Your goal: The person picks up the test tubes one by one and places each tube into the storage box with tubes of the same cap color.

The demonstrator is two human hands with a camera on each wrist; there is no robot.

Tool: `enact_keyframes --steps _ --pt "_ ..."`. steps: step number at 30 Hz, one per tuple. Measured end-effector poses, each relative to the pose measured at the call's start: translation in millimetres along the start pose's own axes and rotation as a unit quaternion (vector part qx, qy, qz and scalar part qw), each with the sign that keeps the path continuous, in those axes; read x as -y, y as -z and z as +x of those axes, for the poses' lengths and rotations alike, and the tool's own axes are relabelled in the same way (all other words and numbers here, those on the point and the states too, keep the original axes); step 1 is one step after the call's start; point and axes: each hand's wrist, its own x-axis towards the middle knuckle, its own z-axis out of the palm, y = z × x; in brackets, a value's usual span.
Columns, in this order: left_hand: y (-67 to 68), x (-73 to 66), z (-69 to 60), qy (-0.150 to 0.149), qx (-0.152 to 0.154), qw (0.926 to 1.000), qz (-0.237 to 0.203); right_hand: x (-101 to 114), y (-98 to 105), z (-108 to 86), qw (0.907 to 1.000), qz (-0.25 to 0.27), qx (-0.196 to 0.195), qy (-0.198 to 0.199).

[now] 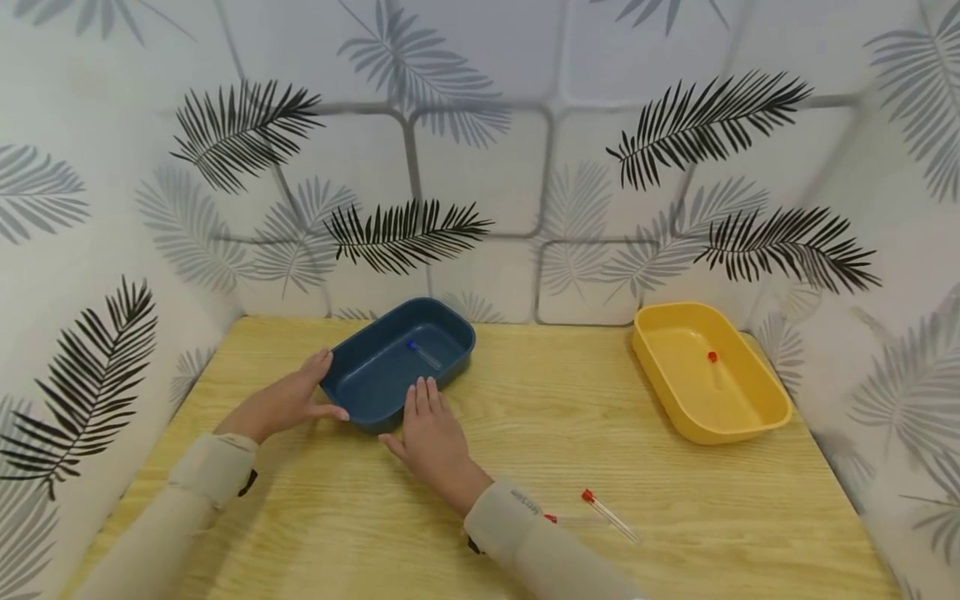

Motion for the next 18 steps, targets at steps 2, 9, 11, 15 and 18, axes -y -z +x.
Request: enact_keyframes --steps 2,9,11,15,18 --pt "-1.8 -1.9 -2.2 0.002 -0.006 1.0 0.002 1.6 -0.4 -0.3 1.0 -0.001 0.003 -0.006" --pt "-10.0 -8.3 -9.9 0.013 -0.032 0.9994 0.01 5.7 0.7 -3.0 0.9997 -0.02 -0.007 -0.016" --pt "-12.3 -10.9 -11.4 0.01 -0.045 0.9988 0.017 6.6 0.5 -3.1 0.9994 -0.019 -0.018 -0.024" --pt "-17.4 -17.7 -13.4 0.005 -0.071 0.9972 0.024 8.3 -0.6 -3.8 0.9982 -0.004 -0.021 -0.056" --pt "-21.1 -22.0 -15.2 -0.003 -0.088 0.9959 0.023 9.1 -1.3 -4.7 0.9969 -0.004 -0.009 -0.078"
